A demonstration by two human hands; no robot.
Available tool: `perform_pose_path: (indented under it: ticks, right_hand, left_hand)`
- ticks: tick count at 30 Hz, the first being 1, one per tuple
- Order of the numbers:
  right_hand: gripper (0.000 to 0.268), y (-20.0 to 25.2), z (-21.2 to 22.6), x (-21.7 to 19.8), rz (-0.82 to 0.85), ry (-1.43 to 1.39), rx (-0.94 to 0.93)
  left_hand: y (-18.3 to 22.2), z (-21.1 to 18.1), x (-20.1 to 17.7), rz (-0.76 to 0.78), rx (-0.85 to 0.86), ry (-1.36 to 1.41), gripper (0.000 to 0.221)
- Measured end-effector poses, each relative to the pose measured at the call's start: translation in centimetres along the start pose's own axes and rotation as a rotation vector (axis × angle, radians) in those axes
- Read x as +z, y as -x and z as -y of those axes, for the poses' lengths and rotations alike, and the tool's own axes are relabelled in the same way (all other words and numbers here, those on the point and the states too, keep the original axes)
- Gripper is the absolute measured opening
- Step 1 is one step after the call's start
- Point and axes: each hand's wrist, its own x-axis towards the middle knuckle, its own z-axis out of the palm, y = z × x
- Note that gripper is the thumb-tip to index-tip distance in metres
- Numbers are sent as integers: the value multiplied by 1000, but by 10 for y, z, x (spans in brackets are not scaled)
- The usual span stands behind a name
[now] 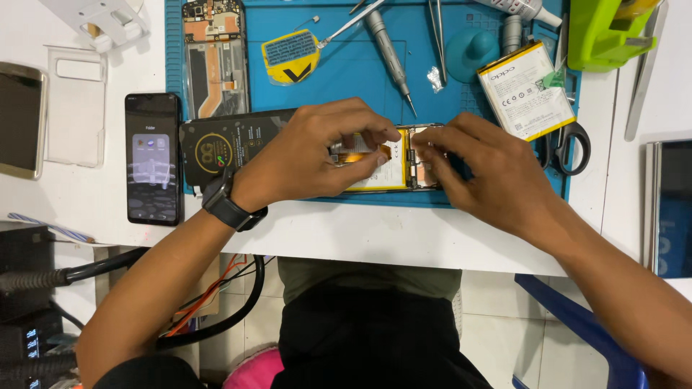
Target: The person removes the old battery from a disassembled smartphone by peeling off adhesive strips and lifting the unit. They then place a new battery into the phone chassis, align it, and press it down to secure it in place.
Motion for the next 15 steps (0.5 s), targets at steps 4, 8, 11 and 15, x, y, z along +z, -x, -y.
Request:
perform_pose_path:
  ticks: [4, 8, 11, 15]
  right_hand:
    - [17, -3, 1, -7, -28, -77, 11]
    - [13, -3, -2, -10, -36, -76, 38]
    - [12, -3, 0, -15, -15, -99, 48]
    - [11, -3, 4, -16, 38, -118, 62]
  left_hand:
    - [-1, 2, 9, 41, 42, 29, 33]
    - [1, 2, 19, 72, -19, -85, 57]
    - [0, 1, 22, 60, -22, -214, 45]
    - [0, 1, 20, 48, 15, -263, 27]
